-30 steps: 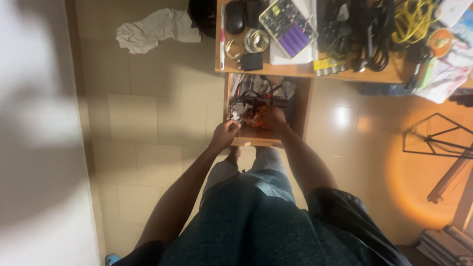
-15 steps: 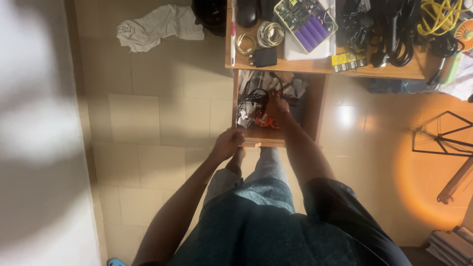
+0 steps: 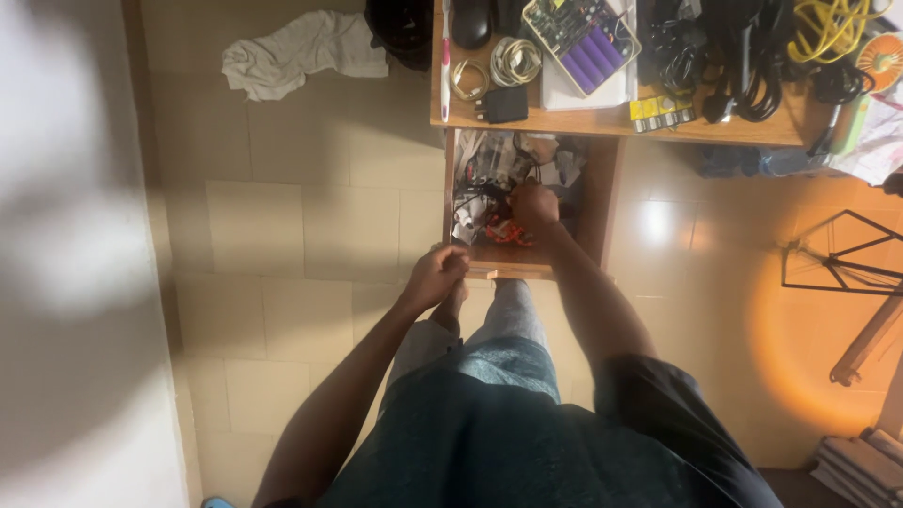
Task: Searching through a desk drawer and organizing various electronic cables and components.
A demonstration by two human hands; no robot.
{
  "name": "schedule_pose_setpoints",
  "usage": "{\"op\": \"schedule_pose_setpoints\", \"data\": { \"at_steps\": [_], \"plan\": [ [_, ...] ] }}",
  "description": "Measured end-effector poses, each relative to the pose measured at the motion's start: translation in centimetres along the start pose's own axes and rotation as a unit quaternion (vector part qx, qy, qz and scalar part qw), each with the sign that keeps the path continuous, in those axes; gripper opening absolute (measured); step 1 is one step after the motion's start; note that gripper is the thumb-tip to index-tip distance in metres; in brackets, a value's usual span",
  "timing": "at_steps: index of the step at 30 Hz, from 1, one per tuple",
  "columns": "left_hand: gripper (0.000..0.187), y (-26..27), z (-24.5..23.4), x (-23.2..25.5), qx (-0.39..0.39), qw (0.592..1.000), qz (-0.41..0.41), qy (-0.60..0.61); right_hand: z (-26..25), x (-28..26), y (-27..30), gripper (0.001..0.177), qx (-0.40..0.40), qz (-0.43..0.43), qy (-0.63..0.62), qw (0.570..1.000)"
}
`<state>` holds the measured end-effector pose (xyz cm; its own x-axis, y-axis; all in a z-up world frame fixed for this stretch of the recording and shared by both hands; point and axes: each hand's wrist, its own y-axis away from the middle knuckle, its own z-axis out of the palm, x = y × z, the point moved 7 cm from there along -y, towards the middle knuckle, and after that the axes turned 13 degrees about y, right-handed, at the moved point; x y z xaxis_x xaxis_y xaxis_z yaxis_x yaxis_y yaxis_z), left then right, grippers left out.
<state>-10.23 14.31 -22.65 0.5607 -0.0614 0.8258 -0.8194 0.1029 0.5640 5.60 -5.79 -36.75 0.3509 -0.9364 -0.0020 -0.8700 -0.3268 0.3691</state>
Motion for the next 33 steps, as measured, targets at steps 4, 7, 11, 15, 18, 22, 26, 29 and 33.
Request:
{"op": "schedule_pose_setpoints", "data": {
  "at_steps": [4,7,11,15,18,22,26,29,33],
  "plan": [
    [0.028,0.0,0.1,2.4,-0.011,0.998,0.012,-0.065,-6.5,0.9,3.5,0.02,0.121,-0.017,-0.068,0.99],
    [0.025,-0.6,-0.2,4.6,0.021,0.991,0.102,-0.081,-13.1,1.3,6.9,0.021,0.136,0.037,-0.155,0.978],
    [0.023,-1.0,0.1,9.7,0.047,0.981,0.162,-0.098,-21.3,1.2,11.3,0.018,0.229,0.049,-0.138,0.962],
    [0.029,-2.1,0.4,12.9,0.116,0.949,0.277,-0.102,-25.7,1.8,14.5,0.009,0.312,0.033,-0.174,0.933],
    [0.049,-0.3,1.0,19.0,0.146,0.92,0.333,-0.147,-29.2,1.9,16.5,0.008,0.35,0.051,-0.135,0.926],
    [0.051,-0.8,1.7,21.1,0.178,0.828,0.478,-0.234,-34.9,1.4,19.9,0.011,0.394,0.025,-0.168,0.903],
    [0.022,-3.3,1.3,20.7,0.089,0.923,0.333,-0.171,-37.5,3.1,21.1,0.009,0.407,0.07,-0.224,0.883],
    [0.033,-3.3,1.2,20.9,0.019,0.959,0.28,-0.048,-38.1,5.5,21.6,0.013,0.412,0.096,-0.274,0.864],
    [0.038,-1.6,2.5,23.4,-0.066,0.945,0.318,0.049,-38.2,6.9,21.9,0.019,0.429,0.07,-0.25,0.865]
  ]
}}
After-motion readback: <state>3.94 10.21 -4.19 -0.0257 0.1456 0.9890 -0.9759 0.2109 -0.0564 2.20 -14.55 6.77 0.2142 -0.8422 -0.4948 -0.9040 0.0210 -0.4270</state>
